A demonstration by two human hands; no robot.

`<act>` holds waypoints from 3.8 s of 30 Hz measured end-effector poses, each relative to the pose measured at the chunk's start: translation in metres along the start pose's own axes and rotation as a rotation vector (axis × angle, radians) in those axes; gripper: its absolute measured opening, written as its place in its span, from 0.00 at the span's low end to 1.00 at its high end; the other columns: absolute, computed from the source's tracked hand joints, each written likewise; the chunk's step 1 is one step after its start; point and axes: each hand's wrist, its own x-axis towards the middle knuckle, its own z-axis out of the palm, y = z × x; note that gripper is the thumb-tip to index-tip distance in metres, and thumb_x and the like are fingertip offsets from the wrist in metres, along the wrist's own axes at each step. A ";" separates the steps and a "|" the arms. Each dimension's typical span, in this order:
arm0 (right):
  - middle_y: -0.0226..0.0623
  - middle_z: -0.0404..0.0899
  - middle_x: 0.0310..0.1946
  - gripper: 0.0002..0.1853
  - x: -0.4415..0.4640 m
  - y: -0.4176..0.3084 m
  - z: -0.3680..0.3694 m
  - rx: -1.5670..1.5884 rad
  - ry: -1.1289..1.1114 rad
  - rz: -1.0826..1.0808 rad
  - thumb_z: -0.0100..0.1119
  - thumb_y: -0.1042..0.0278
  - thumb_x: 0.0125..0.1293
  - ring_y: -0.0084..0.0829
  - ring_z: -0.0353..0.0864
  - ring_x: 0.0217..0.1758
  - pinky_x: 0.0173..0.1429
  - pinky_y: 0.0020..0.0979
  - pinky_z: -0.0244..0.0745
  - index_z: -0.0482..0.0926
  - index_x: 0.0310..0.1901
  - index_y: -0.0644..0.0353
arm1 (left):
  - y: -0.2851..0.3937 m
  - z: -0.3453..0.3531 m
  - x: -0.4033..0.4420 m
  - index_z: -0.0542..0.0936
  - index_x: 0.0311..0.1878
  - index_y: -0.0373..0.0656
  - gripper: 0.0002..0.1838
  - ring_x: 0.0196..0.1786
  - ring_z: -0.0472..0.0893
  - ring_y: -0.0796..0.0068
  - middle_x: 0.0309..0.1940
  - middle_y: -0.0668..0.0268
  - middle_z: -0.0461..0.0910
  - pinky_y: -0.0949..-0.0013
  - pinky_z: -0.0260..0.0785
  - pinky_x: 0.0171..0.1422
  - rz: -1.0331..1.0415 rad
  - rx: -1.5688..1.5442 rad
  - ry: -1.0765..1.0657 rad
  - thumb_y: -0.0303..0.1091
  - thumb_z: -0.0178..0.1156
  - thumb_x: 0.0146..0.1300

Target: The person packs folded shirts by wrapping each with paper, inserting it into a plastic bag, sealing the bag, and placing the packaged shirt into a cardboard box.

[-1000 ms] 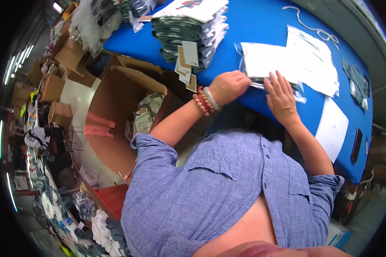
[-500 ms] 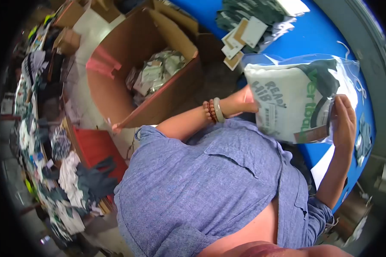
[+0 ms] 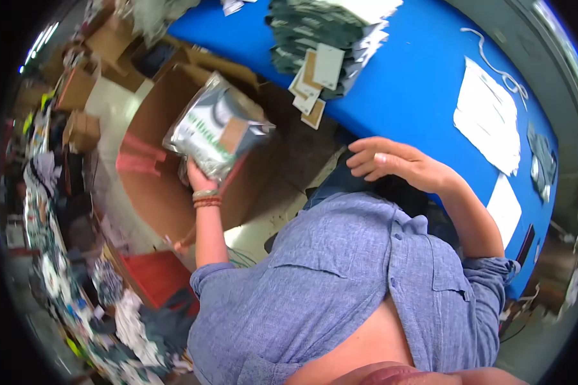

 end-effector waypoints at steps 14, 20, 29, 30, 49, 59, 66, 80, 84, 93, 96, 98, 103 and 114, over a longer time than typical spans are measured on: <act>0.37 0.75 0.56 0.23 -0.042 -0.008 -0.072 -0.239 0.621 -0.099 0.51 0.52 0.73 0.30 0.73 0.59 0.61 0.38 0.72 0.72 0.60 0.62 | 0.035 0.192 0.107 0.70 0.64 0.35 0.23 0.66 0.69 0.52 0.64 0.50 0.70 0.58 0.59 0.71 1.107 1.512 -0.481 0.36 0.56 0.70; 0.49 0.74 0.57 0.36 0.077 -0.052 -0.172 -0.299 1.093 -0.228 0.57 0.41 0.64 0.40 0.73 0.61 0.62 0.40 0.69 0.72 0.61 0.67 | -0.026 0.392 0.032 0.69 0.65 0.39 0.25 0.69 0.66 0.51 0.64 0.51 0.69 0.52 0.52 0.74 1.473 1.400 -1.047 0.42 0.52 0.70; 0.49 0.68 0.60 0.41 0.155 -0.064 -0.185 -0.146 1.071 -0.348 0.69 0.43 0.56 0.40 0.71 0.62 0.62 0.39 0.70 0.69 0.63 0.65 | -0.083 0.362 0.013 0.59 0.73 0.48 0.35 0.77 0.52 0.54 0.72 0.57 0.58 0.44 0.36 0.78 1.492 1.525 -0.873 0.55 0.51 0.68; 0.48 0.68 0.59 0.41 0.154 -0.068 -0.179 -0.164 1.077 -0.449 0.71 0.45 0.54 0.39 0.73 0.59 0.59 0.38 0.74 0.69 0.62 0.64 | -0.083 0.362 0.013 0.59 0.73 0.48 0.36 0.77 0.51 0.53 0.73 0.57 0.57 0.44 0.35 0.78 1.492 1.523 -0.872 0.55 0.51 0.68; 0.41 0.77 0.48 0.28 0.065 -0.094 -0.076 0.191 0.867 -0.851 0.66 0.69 0.56 0.31 0.79 0.51 0.57 0.33 0.75 0.66 0.56 0.64 | -0.024 0.398 -0.064 0.62 0.69 0.36 0.28 0.65 0.71 0.60 0.63 0.54 0.71 0.57 0.64 0.67 0.830 0.771 -0.709 0.42 0.49 0.73; 0.44 0.78 0.45 0.28 -0.100 0.097 -0.125 -0.315 1.212 -0.099 0.64 0.67 0.56 0.35 0.80 0.49 0.55 0.35 0.75 0.69 0.57 0.69 | -0.191 0.345 -0.160 0.64 0.66 0.44 0.26 0.56 0.78 0.64 0.58 0.62 0.74 0.56 0.79 0.52 -0.573 0.657 -0.853 0.24 0.55 0.65; 0.49 0.68 0.64 0.28 -0.269 0.156 -0.059 -1.120 1.252 0.034 0.67 0.65 0.57 0.48 0.63 0.70 0.73 0.42 0.60 0.71 0.59 0.61 | -0.191 0.332 -0.145 0.57 0.72 0.38 0.37 0.55 0.77 0.62 0.50 0.54 0.72 0.62 0.73 0.52 0.431 1.494 -1.150 0.30 0.64 0.62; 0.35 0.81 0.42 0.06 -0.342 0.183 -0.012 -1.067 1.202 -0.012 0.63 0.71 0.61 0.43 0.76 0.60 0.62 0.38 0.71 0.76 0.36 0.62 | -0.253 0.381 -0.170 0.65 0.71 0.48 0.39 0.78 0.52 0.55 0.73 0.59 0.59 0.45 0.41 0.77 1.087 1.627 -1.852 0.57 0.58 0.60; 0.37 0.82 0.46 0.09 -0.352 0.190 -0.020 -0.889 1.205 0.032 0.60 0.66 0.67 0.40 0.76 0.60 0.64 0.36 0.70 0.80 0.40 0.64 | -0.251 0.374 -0.167 0.64 0.72 0.53 0.41 0.77 0.53 0.57 0.74 0.63 0.59 0.44 0.41 0.77 1.063 1.586 -1.828 0.57 0.62 0.57; 0.40 0.81 0.50 0.10 -0.359 0.193 -0.023 -0.741 1.194 0.060 0.57 0.67 0.69 0.37 0.74 0.62 0.66 0.34 0.68 0.80 0.43 0.65 | -0.251 0.373 -0.170 0.67 0.70 0.49 0.39 0.76 0.56 0.55 0.73 0.60 0.61 0.46 0.45 0.76 1.101 1.555 -1.796 0.53 0.62 0.57; 0.39 0.80 0.52 0.10 -0.361 0.194 -0.023 -0.740 1.180 0.066 0.57 0.67 0.69 0.37 0.73 0.63 0.66 0.33 0.68 0.80 0.44 0.66 | -0.252 0.372 -0.170 0.67 0.70 0.50 0.39 0.76 0.56 0.55 0.72 0.60 0.62 0.46 0.45 0.76 1.107 1.543 -1.780 0.53 0.63 0.56; 0.40 0.79 0.53 0.09 -0.360 0.190 -0.023 -0.745 1.180 0.079 0.58 0.68 0.68 0.36 0.74 0.62 0.65 0.33 0.69 0.80 0.44 0.65 | -0.252 0.371 -0.170 0.67 0.70 0.50 0.39 0.76 0.57 0.55 0.72 0.61 0.62 0.46 0.45 0.76 1.104 1.543 -1.773 0.53 0.63 0.56; 0.40 0.79 0.54 0.07 -0.359 0.189 -0.024 -0.623 1.232 0.134 0.60 0.68 0.67 0.35 0.76 0.59 0.64 0.33 0.70 0.80 0.42 0.62 | -0.253 0.370 -0.168 0.67 0.69 0.51 0.39 0.75 0.57 0.56 0.72 0.61 0.62 0.46 0.46 0.76 1.110 1.520 -1.768 0.54 0.63 0.56; 0.36 0.82 0.42 0.09 -0.346 0.161 -0.036 -0.568 1.393 0.102 0.61 0.65 0.68 0.32 0.81 0.46 0.51 0.29 0.73 0.78 0.39 0.62 | -0.251 0.382 -0.139 0.69 0.68 0.45 0.29 0.72 0.63 0.55 0.66 0.56 0.70 0.50 0.47 0.76 0.332 1.104 -1.814 0.47 0.56 0.67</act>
